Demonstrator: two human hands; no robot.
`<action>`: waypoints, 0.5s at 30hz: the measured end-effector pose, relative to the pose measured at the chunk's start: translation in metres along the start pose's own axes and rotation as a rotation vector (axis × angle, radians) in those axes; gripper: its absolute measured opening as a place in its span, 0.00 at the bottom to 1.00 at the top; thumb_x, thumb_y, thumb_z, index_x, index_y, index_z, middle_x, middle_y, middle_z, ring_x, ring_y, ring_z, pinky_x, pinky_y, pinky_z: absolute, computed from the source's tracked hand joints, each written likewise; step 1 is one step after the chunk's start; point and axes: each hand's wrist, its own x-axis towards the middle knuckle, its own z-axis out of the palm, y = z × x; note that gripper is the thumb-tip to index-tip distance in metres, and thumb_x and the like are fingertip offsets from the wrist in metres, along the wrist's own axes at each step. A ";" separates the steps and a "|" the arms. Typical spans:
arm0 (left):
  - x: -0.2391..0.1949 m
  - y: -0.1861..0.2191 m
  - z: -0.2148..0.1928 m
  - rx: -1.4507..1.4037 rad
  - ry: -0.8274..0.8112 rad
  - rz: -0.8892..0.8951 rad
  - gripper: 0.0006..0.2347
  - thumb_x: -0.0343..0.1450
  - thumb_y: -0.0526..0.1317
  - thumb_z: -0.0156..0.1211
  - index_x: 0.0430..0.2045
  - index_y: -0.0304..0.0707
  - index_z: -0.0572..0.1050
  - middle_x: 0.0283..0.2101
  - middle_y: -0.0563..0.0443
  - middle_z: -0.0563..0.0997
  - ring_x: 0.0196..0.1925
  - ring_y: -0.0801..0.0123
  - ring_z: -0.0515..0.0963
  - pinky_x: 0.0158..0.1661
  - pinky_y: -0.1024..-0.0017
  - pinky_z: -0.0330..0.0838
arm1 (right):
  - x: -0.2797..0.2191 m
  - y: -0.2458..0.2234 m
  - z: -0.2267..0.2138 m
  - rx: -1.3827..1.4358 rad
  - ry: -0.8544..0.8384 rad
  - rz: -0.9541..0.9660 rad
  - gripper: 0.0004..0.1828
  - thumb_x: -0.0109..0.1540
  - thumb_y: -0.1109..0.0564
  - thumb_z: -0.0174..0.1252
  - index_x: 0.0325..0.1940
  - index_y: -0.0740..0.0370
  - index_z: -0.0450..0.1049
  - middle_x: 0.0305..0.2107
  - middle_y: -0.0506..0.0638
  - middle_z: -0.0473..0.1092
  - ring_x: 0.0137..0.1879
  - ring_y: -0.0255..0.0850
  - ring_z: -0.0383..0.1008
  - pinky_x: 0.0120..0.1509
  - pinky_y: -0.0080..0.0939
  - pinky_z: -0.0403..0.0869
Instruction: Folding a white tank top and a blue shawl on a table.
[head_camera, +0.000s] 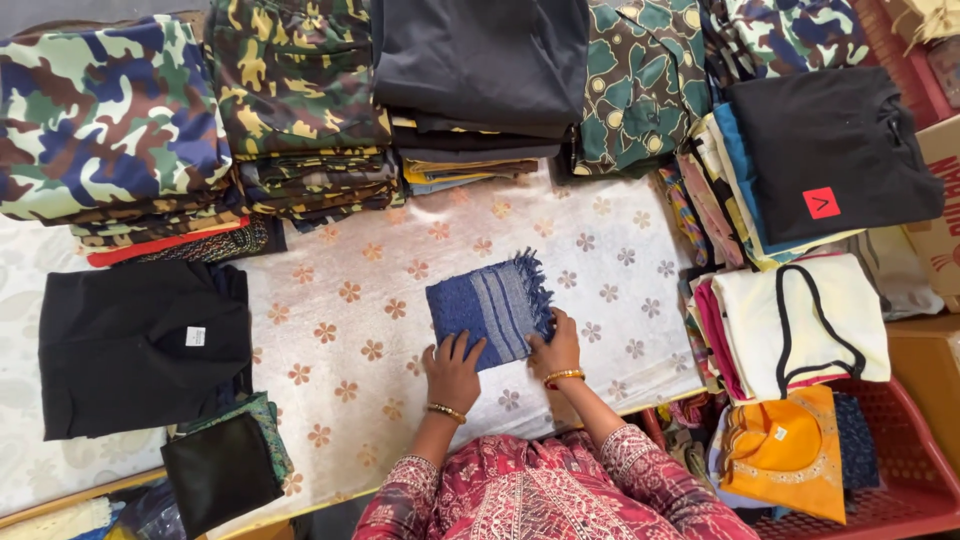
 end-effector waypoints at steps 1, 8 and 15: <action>0.004 0.001 -0.008 0.001 0.003 -0.001 0.21 0.66 0.35 0.56 0.55 0.60 0.77 0.61 0.54 0.74 0.63 0.59 0.69 0.60 0.41 0.57 | 0.004 -0.010 -0.004 0.001 0.000 -0.003 0.38 0.43 0.60 0.76 0.56 0.66 0.70 0.37 0.62 0.72 0.40 0.51 0.74 0.41 0.47 0.73; 0.029 -0.025 0.037 -0.511 0.052 -0.414 0.15 0.67 0.48 0.67 0.48 0.59 0.80 0.64 0.45 0.69 0.68 0.47 0.61 0.66 0.49 0.54 | 0.013 0.008 0.006 0.463 -0.400 0.666 0.27 0.51 0.62 0.72 0.52 0.71 0.74 0.32 0.56 0.79 0.27 0.41 0.78 0.29 0.40 0.76; 0.094 -0.046 0.005 -0.934 0.074 -0.841 0.42 0.55 0.38 0.71 0.68 0.44 0.58 0.65 0.43 0.67 0.54 0.53 0.76 0.53 0.59 0.75 | 0.021 0.056 0.023 0.303 -0.312 0.350 0.21 0.50 0.63 0.73 0.46 0.66 0.77 0.27 0.51 0.79 0.31 0.35 0.77 0.36 0.36 0.77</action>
